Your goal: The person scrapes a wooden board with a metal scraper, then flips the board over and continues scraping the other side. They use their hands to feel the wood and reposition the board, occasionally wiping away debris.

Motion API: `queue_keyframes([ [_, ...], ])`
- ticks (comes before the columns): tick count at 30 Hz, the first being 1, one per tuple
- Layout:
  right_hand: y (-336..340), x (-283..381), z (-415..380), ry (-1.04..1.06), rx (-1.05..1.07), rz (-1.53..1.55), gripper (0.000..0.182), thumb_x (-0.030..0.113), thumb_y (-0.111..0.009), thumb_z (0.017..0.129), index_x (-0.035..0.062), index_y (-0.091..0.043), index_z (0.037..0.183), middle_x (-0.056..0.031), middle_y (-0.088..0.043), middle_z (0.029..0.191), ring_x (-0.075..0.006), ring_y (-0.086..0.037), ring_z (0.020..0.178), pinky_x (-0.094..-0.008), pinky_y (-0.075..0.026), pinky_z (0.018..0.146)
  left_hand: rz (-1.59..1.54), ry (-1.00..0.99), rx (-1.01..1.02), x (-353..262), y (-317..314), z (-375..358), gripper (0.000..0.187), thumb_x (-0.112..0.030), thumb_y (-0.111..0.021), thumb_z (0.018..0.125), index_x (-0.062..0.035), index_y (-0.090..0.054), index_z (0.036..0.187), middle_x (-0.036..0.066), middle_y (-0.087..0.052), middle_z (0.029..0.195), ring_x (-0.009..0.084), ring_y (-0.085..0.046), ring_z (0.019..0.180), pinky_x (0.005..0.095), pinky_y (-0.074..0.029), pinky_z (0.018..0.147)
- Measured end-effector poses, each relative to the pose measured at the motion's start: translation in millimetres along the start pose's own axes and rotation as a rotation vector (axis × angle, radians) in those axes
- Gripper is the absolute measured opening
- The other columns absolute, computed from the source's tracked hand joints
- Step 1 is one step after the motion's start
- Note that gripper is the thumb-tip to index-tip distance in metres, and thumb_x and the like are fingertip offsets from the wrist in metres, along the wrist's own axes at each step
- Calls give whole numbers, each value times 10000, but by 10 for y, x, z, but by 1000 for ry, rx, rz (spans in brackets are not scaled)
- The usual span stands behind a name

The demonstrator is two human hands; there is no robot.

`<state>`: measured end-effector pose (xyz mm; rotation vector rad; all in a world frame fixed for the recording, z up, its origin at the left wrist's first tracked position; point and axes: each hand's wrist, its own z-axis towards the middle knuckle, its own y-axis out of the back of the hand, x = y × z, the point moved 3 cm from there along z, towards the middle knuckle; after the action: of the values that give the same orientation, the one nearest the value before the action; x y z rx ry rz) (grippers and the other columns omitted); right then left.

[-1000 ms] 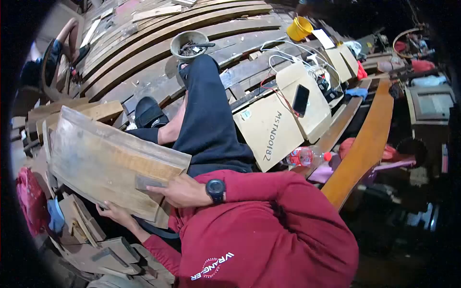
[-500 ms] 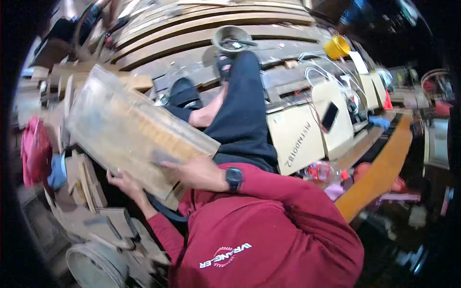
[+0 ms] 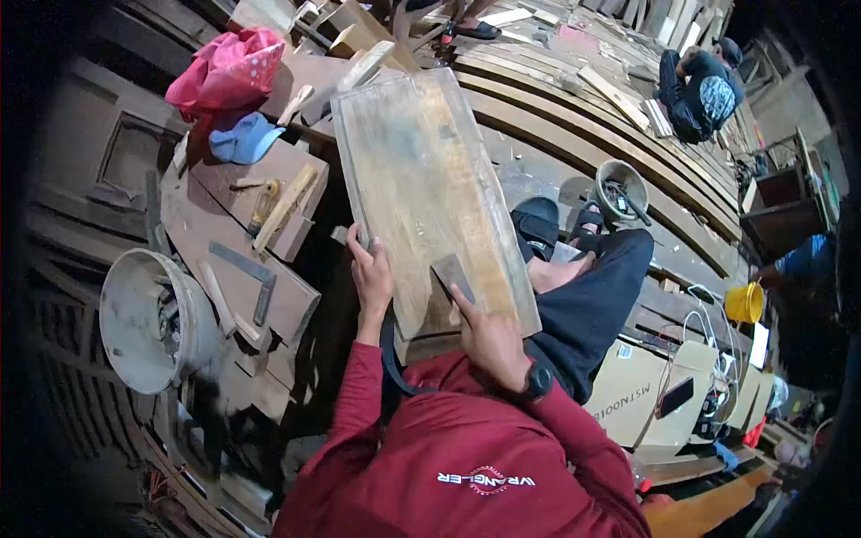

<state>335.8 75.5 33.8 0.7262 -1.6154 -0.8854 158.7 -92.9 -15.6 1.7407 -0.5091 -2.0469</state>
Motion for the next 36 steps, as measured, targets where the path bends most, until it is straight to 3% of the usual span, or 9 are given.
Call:
queue_keyframes([
  [7,-262,-34,589,94,-63,-6,711,156,-585,944,303,-372,1606,-247,-638,654,-425,-655,584,-551,-513,554,-57,115,49,-24,11,-3,531,-282,-501,1071,-111,-302,1533,320,-690,1084,500,-680,996,557,-488,873],
  [11,-234,161,1182,52,-82,-51,714,127,-580,908,278,-416,1586,-259,-654,684,-419,-669,602,-542,-530,568,-254,63,96,127,132,-38,537,-322,-449,1111,-67,-328,1568,183,-401,1571,312,-442,1420,431,-325,1190],
  [16,-252,39,884,20,-64,25,608,214,-578,972,365,-463,1550,-282,-638,673,-452,-665,623,-563,-521,586,-694,649,104,1632,148,-1325,675,-551,-392,1099,-95,-310,1590,181,-424,1571,309,-468,1400,431,-354,1165],
  [19,-87,41,829,24,-89,32,551,239,-588,996,365,-502,1525,-296,-628,669,-469,-658,636,-571,-518,605,51,852,856,2850,727,-2769,474,-384,-484,1003,-26,-564,1304,171,-631,1265,312,-598,1064,461,-448,928],
  [21,-63,45,801,2,-52,24,546,233,-588,996,359,-509,1521,-297,-632,677,-473,-655,640,-573,-518,611,207,72,2059,4081,1106,-4108,389,-272,-545,940,20,-734,1114,165,-769,1062,315,-686,840,480,-511,770],
  [23,-135,6,799,22,-81,1,542,235,-587,999,364,-510,1520,-292,-637,683,-464,-656,635,-570,-516,606,252,307,2102,2294,1525,-3396,354,-239,-584,934,12,-717,1145,168,-765,1069,315,-694,874,463,-519,783],
  [27,-154,14,812,27,-85,-2,541,244,-584,999,366,-508,1520,-270,-649,681,-451,-660,621,-563,-518,597,24,-57,1914,-199,1837,-1539,365,-209,-624,981,-10,-676,1283,198,-732,1194,337,-695,1110,425,-539,902],
  [30,-156,-27,791,27,-70,-2,556,236,-568,991,364,-497,1526,-258,-652,665,-444,-670,616,-566,-525,601,-1352,382,530,-847,2122,-859,514,-319,-584,1013,-117,-523,1482,177,-689,1287,275,-631,1280,468,-545,1010],
  [36,-110,13,785,16,-98,38,494,260,-579,1015,347,-540,1500,-267,-638,654,-453,-657,613,-561,-521,590,-219,659,400,821,1238,-1856,432,-232,-546,999,-29,-551,1380,158,-696,1238,329,-674,1164,440,-543,991],
])
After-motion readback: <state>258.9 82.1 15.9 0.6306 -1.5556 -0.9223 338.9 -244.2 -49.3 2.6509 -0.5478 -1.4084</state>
